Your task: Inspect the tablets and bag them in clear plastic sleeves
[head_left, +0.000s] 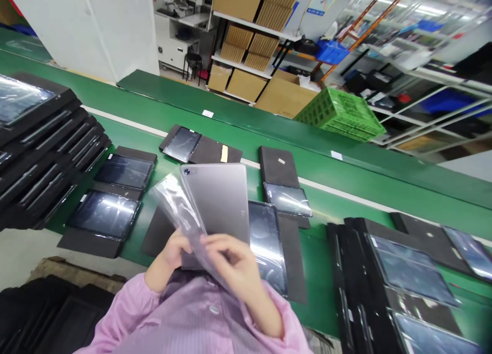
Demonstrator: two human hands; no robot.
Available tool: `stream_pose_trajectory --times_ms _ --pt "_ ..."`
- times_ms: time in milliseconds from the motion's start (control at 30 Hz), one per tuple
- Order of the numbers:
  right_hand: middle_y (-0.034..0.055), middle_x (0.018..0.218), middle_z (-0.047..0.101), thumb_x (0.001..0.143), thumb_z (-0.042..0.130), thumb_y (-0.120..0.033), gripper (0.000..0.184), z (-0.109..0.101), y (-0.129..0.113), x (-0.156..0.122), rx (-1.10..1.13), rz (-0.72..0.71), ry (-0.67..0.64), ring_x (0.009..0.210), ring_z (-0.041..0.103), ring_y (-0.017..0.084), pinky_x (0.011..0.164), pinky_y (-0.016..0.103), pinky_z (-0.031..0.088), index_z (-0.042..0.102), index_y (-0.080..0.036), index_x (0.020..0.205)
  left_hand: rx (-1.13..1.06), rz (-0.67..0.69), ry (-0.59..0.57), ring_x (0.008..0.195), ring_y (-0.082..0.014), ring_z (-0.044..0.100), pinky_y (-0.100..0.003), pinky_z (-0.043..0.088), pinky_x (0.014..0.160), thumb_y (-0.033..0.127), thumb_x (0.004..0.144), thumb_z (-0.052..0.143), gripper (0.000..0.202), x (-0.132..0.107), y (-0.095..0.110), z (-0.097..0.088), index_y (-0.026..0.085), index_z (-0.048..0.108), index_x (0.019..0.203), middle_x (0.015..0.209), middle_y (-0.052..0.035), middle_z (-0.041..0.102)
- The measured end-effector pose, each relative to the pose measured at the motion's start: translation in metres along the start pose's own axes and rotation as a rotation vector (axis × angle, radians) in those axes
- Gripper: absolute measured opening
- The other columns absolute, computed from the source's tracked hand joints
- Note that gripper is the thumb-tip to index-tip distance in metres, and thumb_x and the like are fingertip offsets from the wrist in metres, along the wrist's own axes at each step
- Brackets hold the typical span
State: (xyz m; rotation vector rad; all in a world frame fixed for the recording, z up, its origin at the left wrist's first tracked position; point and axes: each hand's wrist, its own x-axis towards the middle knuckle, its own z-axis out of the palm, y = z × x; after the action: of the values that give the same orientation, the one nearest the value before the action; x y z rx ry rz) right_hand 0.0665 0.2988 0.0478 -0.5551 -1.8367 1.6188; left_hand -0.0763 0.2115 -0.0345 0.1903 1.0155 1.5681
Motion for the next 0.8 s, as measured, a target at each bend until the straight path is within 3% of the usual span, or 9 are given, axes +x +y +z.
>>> stream_pose_trajectory --times_ms 100,200,300,400,467,567,633,700,800 --pt "0.0099 0.102 0.075 0.089 0.067 -0.032 0.014 -0.035 0.006 0.005 -0.155 0.051 0.402 0.099 0.071 0.023 0.086 0.036 0.058 0.074 -0.02 0.085 -0.111 -0.06 0.012 0.063 -0.0211 0.065 -0.03 0.051 0.056 0.011 0.042 0.051 0.045 0.003 0.004 0.006 0.016 0.065 0.085 0.068 -0.0004 0.066" --pt "0.0135 0.122 0.068 0.085 0.071 -0.042 0.038 -0.058 0.018 0.005 -0.182 0.13 0.598 0.114 0.065 0.027 0.093 0.042 0.056 0.069 -0.02 0.115 -0.18 -0.07 0.017 0.069 -0.023 0.067 -0.033 0.055 0.063 0.01 0.039 0.048 0.052 0.002 0.008 0.009 0.016 0.066 0.087 0.069 -0.0003 0.067" --pt "0.015 0.128 0.066 0.079 0.074 -0.049 0.064 -0.063 0.024 0.005 -0.012 0.288 0.414 0.114 0.066 0.028 0.094 0.043 0.055 0.058 -0.019 0.134 -0.189 -0.063 0.064 0.07 -0.0229 0.067 -0.035 0.055 0.068 0.01 0.037 0.047 0.052 0.0 0.009 0.007 0.016 0.066 0.085 0.067 0.0004 0.066" --pt "0.0119 0.117 0.071 0.078 0.073 -0.049 0.059 -0.055 0.019 0.008 0.188 0.445 0.125 0.1 0.07 0.026 0.089 0.04 0.057 0.061 -0.017 0.127 -0.132 -0.089 0.122 0.058 -0.0176 0.061 -0.029 0.05 0.059 0.01 0.038 0.049 0.043 0.002 0.01 0.003 0.016 0.064 0.078 0.061 0.002 0.063" --pt "0.0095 0.111 0.073 0.078 0.071 -0.043 0.05 -0.049 0.009 0.011 0.19 0.466 0.073 0.096 0.071 0.025 0.085 0.037 0.057 0.065 -0.017 0.12 -0.064 -0.106 0.12 0.056 -0.0152 0.058 -0.026 0.047 0.056 0.01 0.042 0.052 0.039 0.004 0.011 0.003 0.017 0.066 0.078 0.063 0.0014 0.064" --pt "0.008 0.109 0.074 0.08 0.064 -0.033 0.043 -0.04 -0.01 0.012 0.016 0.406 0.08 0.095 0.071 0.024 0.086 0.036 0.057 0.067 -0.016 0.119 0.057 -0.034 0.159 0.101 -0.0212 0.066 -0.028 0.051 0.082 0.012 0.054 0.064 0.056 0.004 0.011 0.007 0.021 0.069 0.109 0.108 -0.0053 0.073" --pt "0.0074 0.114 0.073 0.084 0.057 -0.028 0.046 -0.03 -0.021 0.008 -0.146 0.357 0.079 0.099 0.071 0.024 0.091 0.037 0.056 0.064 -0.019 0.128 0.099 0.01 0.151 0.137 -0.0242 0.047 -0.033 0.043 0.105 0.02 0.063 0.073 0.068 0.0 0.01 0.011 0.028 0.061 0.13 0.142 -0.0066 0.058" --pt "0.0077 0.123 0.07 0.088 0.054 -0.026 0.053 -0.017 -0.028 0.001 -0.297 0.313 0.022 0.104 0.071 0.025 0.092 0.039 0.056 0.055 -0.022 0.141 0.082 0.002 0.059 0.147 -0.0273 0.035 -0.04 0.039 0.111 0.036 0.07 0.077 0.069 -0.007 0.012 0.012 0.03 0.057 0.136 0.153 -0.0068 0.048" --pt "0.0094 0.132 0.065 0.088 0.057 -0.026 0.06 0.004 -0.033 -0.008 -0.421 0.186 -0.227 0.105 0.07 0.026 0.09 0.037 0.058 0.05 -0.022 0.147 0.014 -0.001 0.06 0.136 -0.0355 0.049 -0.046 0.049 0.103 0.057 0.069 0.076 0.065 -0.021 0.025 0.005 0.024 0.066 0.124 0.139 -0.0112 0.062"
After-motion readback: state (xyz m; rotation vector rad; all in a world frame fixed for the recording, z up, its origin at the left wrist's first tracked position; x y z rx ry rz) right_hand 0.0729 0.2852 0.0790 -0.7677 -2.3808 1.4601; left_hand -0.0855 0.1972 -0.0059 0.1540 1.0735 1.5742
